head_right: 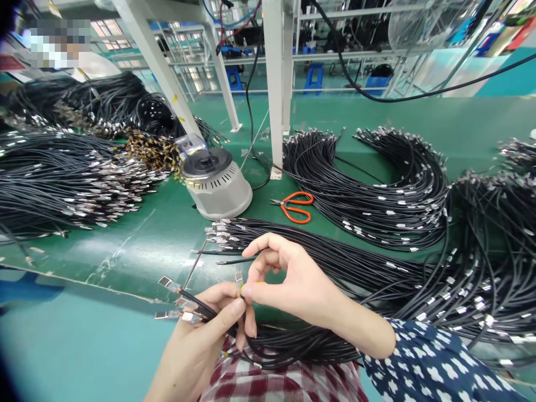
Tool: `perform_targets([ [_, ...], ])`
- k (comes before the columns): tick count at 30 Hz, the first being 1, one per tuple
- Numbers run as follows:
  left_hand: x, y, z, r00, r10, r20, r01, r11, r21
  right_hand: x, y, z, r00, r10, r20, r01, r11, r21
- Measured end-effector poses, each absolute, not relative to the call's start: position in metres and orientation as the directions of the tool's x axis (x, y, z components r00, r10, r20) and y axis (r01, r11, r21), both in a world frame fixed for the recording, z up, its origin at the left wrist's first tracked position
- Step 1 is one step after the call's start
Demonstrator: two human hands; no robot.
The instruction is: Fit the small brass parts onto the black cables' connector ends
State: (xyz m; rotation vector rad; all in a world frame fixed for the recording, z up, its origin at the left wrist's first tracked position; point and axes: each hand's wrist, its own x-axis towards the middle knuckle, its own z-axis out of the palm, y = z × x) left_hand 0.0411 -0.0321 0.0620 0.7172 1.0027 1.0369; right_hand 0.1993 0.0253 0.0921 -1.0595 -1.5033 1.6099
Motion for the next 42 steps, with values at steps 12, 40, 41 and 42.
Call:
perform_targets([
  [12,0.04,-0.0325,0.0608,0.186,0.928,-0.323,-0.326,0.368,0.871,0.2025,0.0252,0.0922,-0.448,0.883,-0.144,0.045,-0.138,-0.989],
  [40,0.0403,-0.0313,0.0592,0.166,0.941,-0.294,-0.36,0.336,0.871,0.2037,0.0239,0.0956,-0.51,0.835,-0.203,0.017,-0.227,-0.974],
  [41,0.0401,-0.0311,0.0593,0.16,0.941,-0.297,-0.354,0.336,0.873,0.2039,0.0238,0.0953,-0.505,0.838,-0.209,0.013,-0.235,-0.972],
  [42,0.0399,-0.0309,0.0594,0.153,0.942,-0.3,-0.352,0.335,0.874,0.2039,0.0237,0.0951,-0.493,0.843,-0.216,0.011,-0.242,-0.97],
])
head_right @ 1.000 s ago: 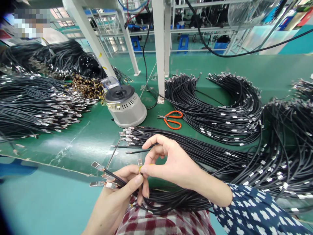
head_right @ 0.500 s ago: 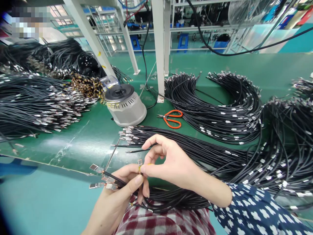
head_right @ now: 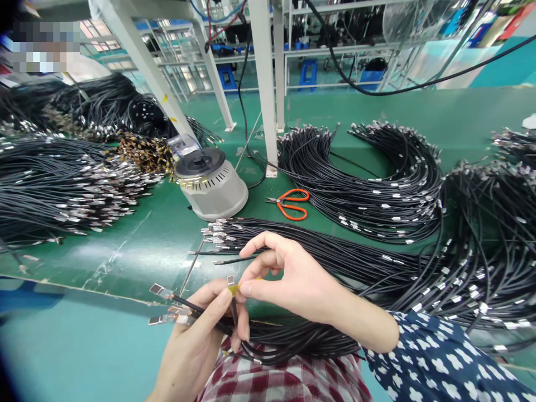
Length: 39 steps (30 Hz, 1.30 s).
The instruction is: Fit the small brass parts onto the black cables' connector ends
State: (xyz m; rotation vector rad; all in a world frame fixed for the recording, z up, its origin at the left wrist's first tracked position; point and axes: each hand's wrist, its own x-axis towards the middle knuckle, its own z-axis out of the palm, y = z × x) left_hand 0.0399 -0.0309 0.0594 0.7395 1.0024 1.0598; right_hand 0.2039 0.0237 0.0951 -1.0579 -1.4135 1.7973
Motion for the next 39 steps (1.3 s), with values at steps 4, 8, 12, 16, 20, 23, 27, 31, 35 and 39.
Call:
perform_targets([
  [4,0.04,-0.031,0.06,0.137,0.941,-0.309,-0.351,0.337,0.873,0.202,0.023,0.096,-0.414,0.87,-0.266,0.014,-0.287,-0.958],
  [8,0.04,-0.031,0.06,0.127,0.938,-0.323,-0.36,0.347,0.866,0.201,0.024,0.095,-0.383,0.875,-0.295,-0.022,-0.328,-0.944],
  [12,0.039,-0.03,0.058,0.124,0.932,-0.341,-0.398,0.362,0.843,0.2,0.025,0.092,-0.373,0.883,-0.286,-0.031,-0.32,-0.947],
  [16,0.039,-0.027,0.058,0.091,0.915,-0.392,-0.424,0.392,0.817,0.198,0.024,0.092,-0.342,0.895,-0.285,-0.03,-0.314,-0.949],
  [20,0.041,-0.026,0.06,0.073,0.908,-0.412,-0.467,0.396,0.79,0.194,0.023,0.093,-0.331,0.907,-0.261,-0.056,-0.295,-0.954],
  [23,0.042,-0.027,0.06,0.082,0.912,-0.402,-0.499,0.386,0.776,0.192,0.022,0.092,-0.347,0.902,-0.256,-0.066,-0.296,-0.953],
  [27,0.041,-0.028,0.055,0.123,0.916,-0.381,-0.536,0.384,0.751,0.189,0.021,0.088,-0.346,0.901,-0.26,-0.094,-0.309,-0.946],
  [31,0.038,-0.028,0.051,0.17,0.91,-0.377,-0.542,0.406,0.736,0.187,0.022,0.082,-0.337,0.918,-0.208,-0.119,-0.26,-0.958],
  [35,0.037,-0.028,0.052,0.189,0.909,-0.371,-0.538,0.412,0.735,0.182,0.018,0.08,-0.295,0.943,-0.154,-0.115,-0.194,-0.974],
  [39,0.038,-0.027,0.054,0.158,0.914,-0.373,-0.521,0.398,0.755,0.18,0.011,0.081,-0.237,0.967,-0.093,-0.084,-0.116,-0.99],
])
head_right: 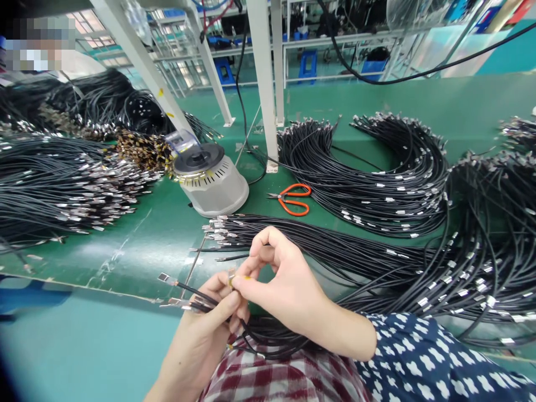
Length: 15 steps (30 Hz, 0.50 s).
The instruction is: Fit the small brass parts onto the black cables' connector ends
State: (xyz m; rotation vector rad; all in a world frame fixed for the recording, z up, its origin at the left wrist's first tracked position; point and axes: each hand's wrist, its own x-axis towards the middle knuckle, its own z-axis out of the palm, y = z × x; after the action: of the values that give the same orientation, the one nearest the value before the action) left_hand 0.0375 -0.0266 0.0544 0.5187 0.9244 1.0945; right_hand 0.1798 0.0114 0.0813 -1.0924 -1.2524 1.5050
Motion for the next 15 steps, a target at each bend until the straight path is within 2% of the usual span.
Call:
perform_targets([
  [9,0.04,-0.028,0.062,0.107,0.914,-0.392,-0.485,0.392,0.782,0.191,0.014,0.086,-0.411,0.902,-0.13,-0.162,-0.212,-0.964],
  [15,0.04,-0.027,0.061,0.093,0.923,-0.373,-0.47,0.371,0.801,0.19,0.014,0.09,-0.386,0.912,-0.136,-0.084,-0.182,-0.98],
])
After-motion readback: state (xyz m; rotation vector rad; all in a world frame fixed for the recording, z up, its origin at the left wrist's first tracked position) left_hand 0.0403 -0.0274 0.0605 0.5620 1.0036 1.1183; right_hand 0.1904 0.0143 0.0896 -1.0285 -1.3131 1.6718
